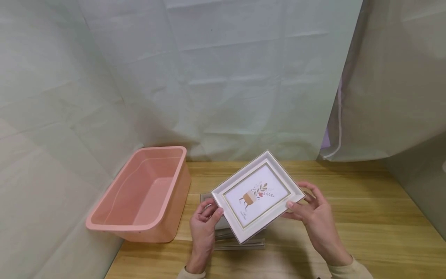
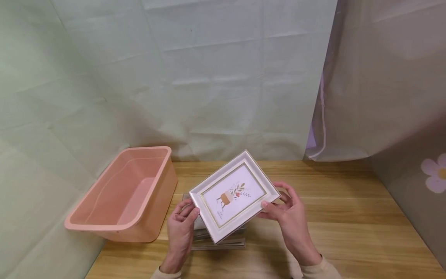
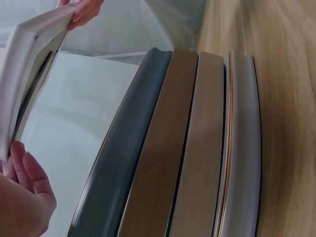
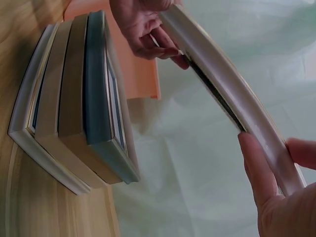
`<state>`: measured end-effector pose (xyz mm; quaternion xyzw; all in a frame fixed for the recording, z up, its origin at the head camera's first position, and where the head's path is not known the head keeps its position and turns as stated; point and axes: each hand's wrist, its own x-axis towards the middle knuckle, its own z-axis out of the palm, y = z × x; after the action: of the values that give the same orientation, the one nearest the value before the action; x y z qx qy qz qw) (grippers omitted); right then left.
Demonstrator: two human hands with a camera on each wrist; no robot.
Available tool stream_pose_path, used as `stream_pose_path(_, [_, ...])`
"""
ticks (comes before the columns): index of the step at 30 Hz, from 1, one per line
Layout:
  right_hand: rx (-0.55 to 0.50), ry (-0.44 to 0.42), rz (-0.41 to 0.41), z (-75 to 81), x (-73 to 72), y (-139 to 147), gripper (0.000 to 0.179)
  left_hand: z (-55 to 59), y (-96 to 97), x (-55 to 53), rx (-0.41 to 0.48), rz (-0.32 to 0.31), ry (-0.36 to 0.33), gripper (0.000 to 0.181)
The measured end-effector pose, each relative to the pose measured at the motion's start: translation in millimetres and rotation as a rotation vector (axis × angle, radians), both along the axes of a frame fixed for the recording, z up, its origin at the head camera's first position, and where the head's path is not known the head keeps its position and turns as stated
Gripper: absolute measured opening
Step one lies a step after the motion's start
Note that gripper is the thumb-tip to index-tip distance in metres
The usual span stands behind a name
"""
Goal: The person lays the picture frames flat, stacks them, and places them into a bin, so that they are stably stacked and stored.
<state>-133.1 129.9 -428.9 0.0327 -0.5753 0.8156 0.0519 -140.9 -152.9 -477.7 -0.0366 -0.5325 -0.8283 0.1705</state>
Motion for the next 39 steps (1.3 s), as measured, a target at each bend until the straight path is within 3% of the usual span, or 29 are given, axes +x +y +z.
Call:
stream_pose_path(7, [0.042, -0.004, 0.045, -4.3, 0.9, -1, 0.072, -4.4, -7.7, -0.1, -0.075, -0.094, 0.065, 0.047])
stream_pose_path(15, [0.218, -0.097, 0.09, -5.3, -0.9, -3, 0.096, -14.8, -25.7, 2.3, -0.391, -0.198, 0.178, 0.11])
stream_pose_path(18, [0.289, -0.129, 0.097, -5.3, -2.6, -5, 0.097, -14.0, -31.4, 6.6, -0.551, -0.178, 0.136, 0.124])
stream_pose_path(23, [0.326, -0.116, 0.127, -9.9, -4.6, -11, 0.097, -9.7, -40.6, 11.1, -0.803, -0.101, -0.006, 0.14])
stream_pose_path(27, [0.325, -0.08, 0.127, -17.2, -6.6, -15, 0.094, -7.8, -46.4, 9.9, -0.945, -0.063, -0.025, 0.147])
stream_pose_path(33, [0.314, -0.082, 0.125, -29.3, -11.6, -23, 0.089, -8.6, -57.1, 3.0, -1.05, -0.029, 0.056, 0.148])
stream_pose_path(39, [0.408, -0.112, 0.071, -39.2, -18.9, -32, 0.088, -12.8, -67.7, -4.3, -1.077, -0.045, -0.009, 0.143])
